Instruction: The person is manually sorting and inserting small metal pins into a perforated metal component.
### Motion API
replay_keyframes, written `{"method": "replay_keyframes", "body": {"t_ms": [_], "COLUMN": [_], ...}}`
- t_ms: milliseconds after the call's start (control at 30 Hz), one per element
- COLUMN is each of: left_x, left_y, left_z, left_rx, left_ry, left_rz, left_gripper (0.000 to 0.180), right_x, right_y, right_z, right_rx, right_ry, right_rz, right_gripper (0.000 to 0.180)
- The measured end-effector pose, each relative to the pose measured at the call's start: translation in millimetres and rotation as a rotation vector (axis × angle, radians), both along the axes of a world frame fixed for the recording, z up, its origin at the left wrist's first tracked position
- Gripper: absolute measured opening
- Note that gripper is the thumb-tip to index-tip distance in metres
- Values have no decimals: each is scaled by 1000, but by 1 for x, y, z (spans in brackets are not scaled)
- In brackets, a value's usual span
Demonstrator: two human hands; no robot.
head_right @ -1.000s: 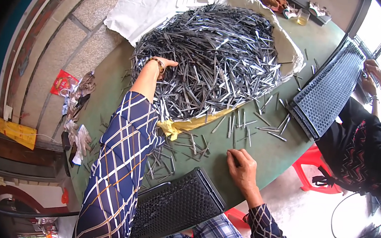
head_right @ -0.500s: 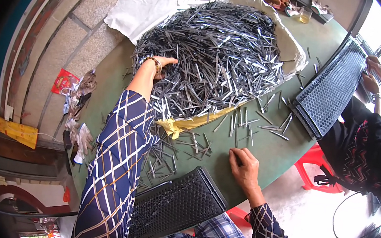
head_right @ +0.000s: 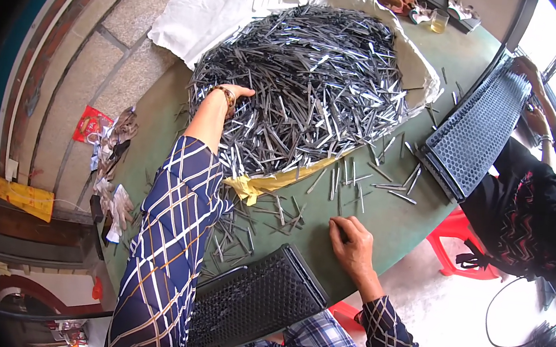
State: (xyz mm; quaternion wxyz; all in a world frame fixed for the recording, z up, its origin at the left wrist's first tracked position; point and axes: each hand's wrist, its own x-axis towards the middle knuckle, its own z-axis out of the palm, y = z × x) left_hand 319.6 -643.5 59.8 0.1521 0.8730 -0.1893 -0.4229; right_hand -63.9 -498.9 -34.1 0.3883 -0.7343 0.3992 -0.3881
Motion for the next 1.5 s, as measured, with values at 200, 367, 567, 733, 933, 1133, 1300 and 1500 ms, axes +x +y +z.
{"method": "replay_keyframes", "body": {"t_ms": [200, 367, 567, 733, 933, 1133, 1300, 1500], "left_x": [26, 7, -15, 15, 11, 15, 19, 11], "left_y": [13, -8, -8, -5, -18, -13, -2, 6], "left_z": [-14, 1, 8, -3, -15, -18, -11, -5], "left_rx": [-194, -155, -85, -37, 100, 61, 41, 15], "left_ry": [-143, -58, -112, -313, -481, -427, -319, -382], "left_rz": [161, 151, 109, -5, -224, -88, -141, -91], "left_gripper": [79, 55, 65, 56, 62, 66, 63, 65], "right_x": [9, 0, -2, 6, 1, 1, 4, 3], "right_y": [5, 3, -1, 3, 0, 1, 3, 4], "right_z": [8, 0, -1, 0, 0, 3, 4, 2], "right_rx": [20, 35, 19, 11, 27, 23, 21, 27], "right_ry": [-5, 22, 4, -29, -20, -14, -31, -25], "right_rz": [34, 0, -13, 12, -6, 2, 3, 11], "right_gripper": [8, 8, 7, 7, 8, 8, 7, 7]}}
